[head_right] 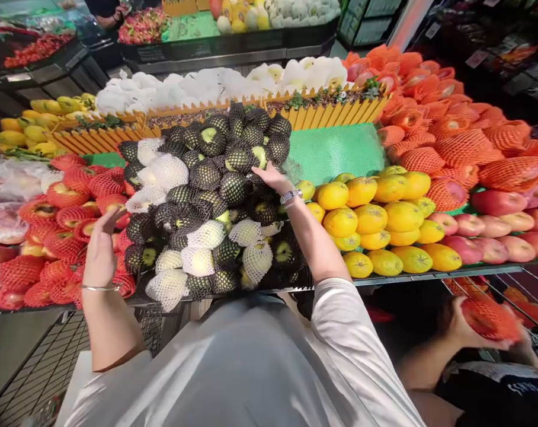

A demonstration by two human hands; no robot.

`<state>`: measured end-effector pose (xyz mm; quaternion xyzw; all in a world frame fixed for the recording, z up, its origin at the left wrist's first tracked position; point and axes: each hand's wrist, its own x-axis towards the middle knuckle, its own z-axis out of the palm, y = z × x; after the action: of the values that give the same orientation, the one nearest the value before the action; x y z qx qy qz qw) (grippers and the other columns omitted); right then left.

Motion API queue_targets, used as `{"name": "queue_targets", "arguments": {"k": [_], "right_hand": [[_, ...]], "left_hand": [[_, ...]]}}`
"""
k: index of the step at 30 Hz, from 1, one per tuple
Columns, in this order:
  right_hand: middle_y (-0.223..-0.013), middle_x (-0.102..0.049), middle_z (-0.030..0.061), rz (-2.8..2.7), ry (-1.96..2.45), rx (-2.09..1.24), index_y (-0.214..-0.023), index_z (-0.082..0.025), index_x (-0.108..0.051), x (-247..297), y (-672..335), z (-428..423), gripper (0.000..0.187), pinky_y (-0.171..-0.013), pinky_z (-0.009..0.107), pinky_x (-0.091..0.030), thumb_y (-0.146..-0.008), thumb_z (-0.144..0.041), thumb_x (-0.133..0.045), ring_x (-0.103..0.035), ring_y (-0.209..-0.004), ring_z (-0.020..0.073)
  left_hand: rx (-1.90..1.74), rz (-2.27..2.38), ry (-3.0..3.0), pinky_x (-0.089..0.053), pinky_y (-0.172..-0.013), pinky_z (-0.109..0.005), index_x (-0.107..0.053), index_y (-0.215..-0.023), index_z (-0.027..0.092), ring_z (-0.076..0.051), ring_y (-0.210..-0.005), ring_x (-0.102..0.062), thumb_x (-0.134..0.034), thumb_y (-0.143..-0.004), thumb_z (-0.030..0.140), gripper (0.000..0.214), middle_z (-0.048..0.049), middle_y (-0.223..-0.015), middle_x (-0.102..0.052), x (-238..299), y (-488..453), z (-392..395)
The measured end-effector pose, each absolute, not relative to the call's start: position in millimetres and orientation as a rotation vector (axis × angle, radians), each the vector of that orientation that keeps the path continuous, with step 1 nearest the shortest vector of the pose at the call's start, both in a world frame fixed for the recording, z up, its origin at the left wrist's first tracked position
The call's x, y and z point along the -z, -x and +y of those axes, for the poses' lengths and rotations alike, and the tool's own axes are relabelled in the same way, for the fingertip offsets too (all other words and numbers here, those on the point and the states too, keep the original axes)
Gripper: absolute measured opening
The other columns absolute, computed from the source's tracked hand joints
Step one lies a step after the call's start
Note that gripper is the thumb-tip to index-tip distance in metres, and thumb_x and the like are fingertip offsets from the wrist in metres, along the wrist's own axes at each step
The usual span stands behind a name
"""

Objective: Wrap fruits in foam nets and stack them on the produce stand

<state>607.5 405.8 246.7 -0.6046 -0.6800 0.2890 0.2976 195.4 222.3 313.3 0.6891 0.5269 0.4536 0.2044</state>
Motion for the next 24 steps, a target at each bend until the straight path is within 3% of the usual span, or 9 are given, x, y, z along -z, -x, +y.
{"name": "queue_targets", "arguments": {"k": [4, 9, 14, 16, 20, 24], "right_hand": [[-0.144, -0.050, 0.0150, -1.835, 1.571, -0.843, -0.148, -0.009, -0.032, -250, -594, 385, 0.074, -0.116, 0.048, -0.031, -0.090, -0.054, -0.046, -0.047, -0.132, 0.0301], [-0.146, -0.049, 0.0125, -1.995, 1.509, -0.664, -0.143, -0.012, -0.043, -276, -601, 335, 0.060, -0.117, 0.048, -0.030, -0.094, -0.047, -0.045, -0.043, -0.136, 0.0288], [-0.145, -0.049, 0.0123, -2.342, 1.106, -0.554, -0.141, -0.014, -0.046, -305, -574, 302, 0.054, -0.118, 0.047, -0.030, -0.094, -0.042, -0.050, -0.039, -0.139, 0.0275], [-0.146, -0.046, 0.0137, -2.381, 1.054, -0.518, -0.142, -0.015, -0.044, -309, -546, 298, 0.057, -0.117, 0.049, -0.030, -0.092, -0.039, -0.055, -0.036, -0.140, 0.0292], [-0.144, -0.046, 0.0174, -2.487, 1.041, -0.516, -0.147, -0.014, -0.035, -297, -477, 298, 0.077, -0.107, 0.049, -0.041, -0.082, -0.036, -0.071, -0.044, -0.130, 0.0335], [-0.124, -0.057, 0.0199, -2.578, 1.174, -0.306, -0.141, -0.011, -0.042, -279, -429, 298, 0.089, -0.102, 0.052, -0.037, -0.068, -0.040, -0.082, -0.046, -0.119, 0.0393]], "left_hand": [[-1.336, 1.764, -1.683, -0.032, -0.116, -0.042, -0.051, -0.134, 0.021, -0.024, -0.132, -0.049, -0.038, -0.096, 0.055, 0.053, -0.0098, -0.139, -0.055, -266, -187, 160], [-1.341, 2.160, -1.497, -0.043, -0.105, -0.046, -0.057, -0.120, 0.018, -0.026, -0.116, -0.059, -0.052, -0.090, 0.048, 0.043, -0.0135, -0.122, -0.063, -202, -198, 102], [-1.306, 2.324, -1.671, -0.040, -0.105, -0.050, -0.057, -0.119, 0.019, -0.029, -0.117, -0.055, -0.055, -0.089, 0.042, 0.038, -0.0134, -0.118, -0.062, -203, -213, 95], [-1.276, 2.296, -1.781, -0.039, -0.106, -0.050, -0.055, -0.123, 0.019, -0.029, -0.118, -0.054, -0.055, -0.090, 0.041, 0.039, -0.0139, -0.121, -0.061, -215, -217, 106], [-1.396, 2.115, -1.721, -0.040, -0.107, -0.047, -0.053, -0.126, 0.020, -0.027, -0.120, -0.055, -0.053, -0.091, 0.044, 0.043, -0.0138, -0.126, -0.060, -229, -222, 132], [-1.521, 1.919, -1.506, -0.046, -0.103, -0.041, -0.050, -0.128, 0.020, -0.022, -0.116, -0.060, -0.041, -0.096, 0.047, 0.043, -0.0133, -0.123, -0.062, -221, -221, 141]]}}
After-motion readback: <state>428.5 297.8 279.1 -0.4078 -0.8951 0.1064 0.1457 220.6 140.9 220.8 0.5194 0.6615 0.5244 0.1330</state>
